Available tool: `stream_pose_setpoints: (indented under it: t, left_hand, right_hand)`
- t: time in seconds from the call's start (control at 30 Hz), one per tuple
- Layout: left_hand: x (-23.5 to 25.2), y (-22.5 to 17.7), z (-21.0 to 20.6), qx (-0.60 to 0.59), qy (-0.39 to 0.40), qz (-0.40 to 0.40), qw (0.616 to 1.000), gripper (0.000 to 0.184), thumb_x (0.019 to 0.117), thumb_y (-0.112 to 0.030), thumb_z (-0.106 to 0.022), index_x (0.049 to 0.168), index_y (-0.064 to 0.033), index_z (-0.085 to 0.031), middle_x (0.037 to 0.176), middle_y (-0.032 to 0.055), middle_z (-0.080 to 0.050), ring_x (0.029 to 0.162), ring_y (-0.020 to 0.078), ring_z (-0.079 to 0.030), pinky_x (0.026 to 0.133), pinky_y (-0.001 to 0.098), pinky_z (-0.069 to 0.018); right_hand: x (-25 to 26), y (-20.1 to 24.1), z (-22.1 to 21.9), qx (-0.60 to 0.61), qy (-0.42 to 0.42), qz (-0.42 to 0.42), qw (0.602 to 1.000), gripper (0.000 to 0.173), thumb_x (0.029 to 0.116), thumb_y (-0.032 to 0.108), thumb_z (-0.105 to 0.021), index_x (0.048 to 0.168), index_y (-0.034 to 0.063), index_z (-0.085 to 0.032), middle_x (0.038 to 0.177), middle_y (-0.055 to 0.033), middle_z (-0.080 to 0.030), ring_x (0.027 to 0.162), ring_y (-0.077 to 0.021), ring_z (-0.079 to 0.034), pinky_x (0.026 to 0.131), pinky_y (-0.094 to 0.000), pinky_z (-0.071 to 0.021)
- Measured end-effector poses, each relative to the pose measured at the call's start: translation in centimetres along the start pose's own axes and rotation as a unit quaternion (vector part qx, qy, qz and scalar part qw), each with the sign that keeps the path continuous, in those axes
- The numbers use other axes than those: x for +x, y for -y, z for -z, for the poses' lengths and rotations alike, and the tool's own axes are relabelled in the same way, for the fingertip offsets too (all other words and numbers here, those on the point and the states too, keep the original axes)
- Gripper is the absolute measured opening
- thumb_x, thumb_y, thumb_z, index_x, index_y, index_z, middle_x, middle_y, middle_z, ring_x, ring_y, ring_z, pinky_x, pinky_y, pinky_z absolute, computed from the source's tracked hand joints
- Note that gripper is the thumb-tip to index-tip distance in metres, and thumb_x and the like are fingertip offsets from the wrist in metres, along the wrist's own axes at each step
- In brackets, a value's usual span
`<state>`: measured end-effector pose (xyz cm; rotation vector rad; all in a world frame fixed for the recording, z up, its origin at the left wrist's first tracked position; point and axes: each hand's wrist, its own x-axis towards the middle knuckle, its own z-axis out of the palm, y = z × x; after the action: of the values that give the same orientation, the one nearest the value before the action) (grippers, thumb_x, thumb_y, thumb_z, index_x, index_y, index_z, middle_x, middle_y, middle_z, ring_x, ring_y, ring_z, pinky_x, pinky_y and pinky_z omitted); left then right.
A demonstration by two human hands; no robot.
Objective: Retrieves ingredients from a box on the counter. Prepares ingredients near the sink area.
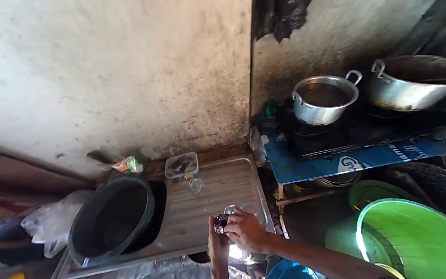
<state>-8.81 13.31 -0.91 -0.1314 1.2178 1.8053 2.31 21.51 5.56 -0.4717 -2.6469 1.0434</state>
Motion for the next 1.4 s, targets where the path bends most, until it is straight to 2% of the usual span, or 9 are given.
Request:
stream_pose_setpoints:
  t: [0.17, 0.27, 0.37, 0.57, 0.73, 0.93, 1.03, 1.13, 1.4]
  left_hand:
    - [0.9, 0.7, 0.8, 0.057, -0.054, -0.096, 0.992, 0.050, 0.1116, -0.044, -0.031, 0.097, -0.0090, -0.064, 0.080, 0.0016, -0.069, 0.072, 0.0104, -0.068, 0.065, 0.0302, -0.0596]
    - [0.4, 0.4, -0.4, 0.087, -0.100, -0.111, 0.985, 0.047, 0.1119, -0.042, -0.033, 0.100, -0.0076, -0.063, 0.079, 0.0009, -0.066, 0.069, 0.0090, -0.066, 0.061, 0.0282, -0.0574]
    - [0.6, 0.7, -0.4, 0.083, -0.106, -0.123, 0.983, 0.046, 0.1123, -0.039, -0.033, 0.105, -0.0060, -0.064, 0.081, 0.0012, -0.067, 0.070, 0.0077, -0.066, 0.063, 0.0266, -0.0570]
    - [1.8, 0.4, 0.1, 0.059, -0.086, -0.070, 0.992, 0.052, 0.1109, -0.048, -0.029, 0.115, -0.0073, -0.062, 0.087, 0.0045, -0.068, 0.074, 0.0134, -0.066, 0.065, 0.0338, -0.0578]
    - [3.7, -0.1, 2.3, 0.072, -0.143, -0.090, 0.983, 0.055, 0.1105, -0.047, -0.037, 0.131, -0.0007, -0.058, 0.103, 0.0162, -0.069, 0.088, 0.0242, -0.069, 0.075, 0.0455, -0.0596]
    - [5.8, 1.3, 2.6, 0.121, -0.195, -0.190, 0.955, 0.031, 0.1031, -0.026, -0.063, 0.105, 0.0043, -0.068, 0.087, 0.0109, -0.070, 0.076, 0.0151, -0.067, 0.072, 0.0352, -0.0578]
    - [6.4, 2.1, 2.4, 0.160, -0.192, -0.263, 0.932, 0.024, 0.0993, -0.019, -0.069, 0.090, 0.0024, -0.067, 0.075, 0.0062, -0.068, 0.067, 0.0105, -0.066, 0.067, 0.0299, -0.0585]
    - [6.8, 2.5, 1.9, 0.230, -0.197, -0.307, 0.902, 0.022, 0.0957, -0.017, -0.073, 0.085, 0.0011, -0.066, 0.070, 0.0023, -0.063, 0.063, 0.0053, -0.061, 0.063, 0.0245, -0.0541]
    - [5.7, 1.9, 0.7, 0.510, -0.183, -0.242, 0.805, 0.039, 0.0957, -0.043, -0.069, 0.109, -0.0078, -0.075, 0.093, 0.0144, -0.073, 0.086, 0.0325, -0.070, 0.078, 0.0600, -0.0508]
  right_hand:
    - [2.2, 1.1, 1.8, -0.001, 0.127, -0.185, 0.974, 0.053, 0.1031, 0.051, -0.051, 0.120, 0.0050, -0.071, 0.120, -0.0180, -0.070, 0.124, -0.0362, -0.060, 0.101, -0.0566, -0.0472]
    - [3.3, 1.3, 1.5, 0.018, 0.112, -0.215, 0.970, 0.038, 0.1057, 0.033, -0.049, 0.120, 0.0070, -0.072, 0.118, -0.0169, -0.071, 0.121, -0.0347, -0.063, 0.101, -0.0555, -0.0475]
    - [3.0, 1.3, 0.8, 0.041, 0.045, -0.159, 0.985, 0.031, 0.1033, 0.021, -0.052, 0.117, 0.0050, -0.075, 0.115, -0.0157, -0.073, 0.119, -0.0326, -0.064, 0.106, -0.0491, -0.0453]
    - [2.2, -0.5, -0.3, 0.078, -0.094, -0.075, 0.990, 0.028, 0.1011, 0.026, -0.061, 0.114, 0.0078, -0.078, 0.110, -0.0126, -0.076, 0.111, -0.0291, -0.069, 0.100, -0.0472, -0.0529]
    - [0.4, -5.4, 1.0, 0.109, -0.187, -0.187, 0.958, 0.034, 0.1039, 0.026, -0.058, 0.125, 0.0036, -0.071, 0.118, -0.0151, -0.073, 0.108, -0.0252, -0.070, 0.096, -0.0409, -0.0556]
    - [-3.5, -9.5, -0.5, 0.127, -0.161, -0.288, 0.935, 0.034, 0.1051, 0.025, -0.055, 0.126, 0.0023, -0.069, 0.114, -0.0171, -0.073, 0.101, -0.0265, -0.070, 0.095, -0.0449, -0.0541]
    - [-4.9, -10.4, -1.4, 0.137, -0.155, -0.301, 0.931, 0.033, 0.1052, 0.024, -0.056, 0.126, 0.0015, -0.070, 0.113, -0.0174, -0.073, 0.101, -0.0266, -0.070, 0.094, -0.0446, -0.0538]
    - [-6.2, -10.8, -1.7, 0.149, -0.154, -0.312, 0.926, 0.032, 0.1056, 0.021, -0.056, 0.126, 0.0008, -0.069, 0.113, -0.0179, -0.073, 0.100, -0.0261, -0.070, 0.093, -0.0428, -0.0545]
    - [-8.9, -11.5, -1.3, 0.169, -0.167, -0.344, 0.908, 0.031, 0.1055, 0.024, -0.058, 0.123, 0.0017, -0.070, 0.111, -0.0151, -0.073, 0.099, -0.0210, -0.070, 0.092, -0.0392, -0.0544]
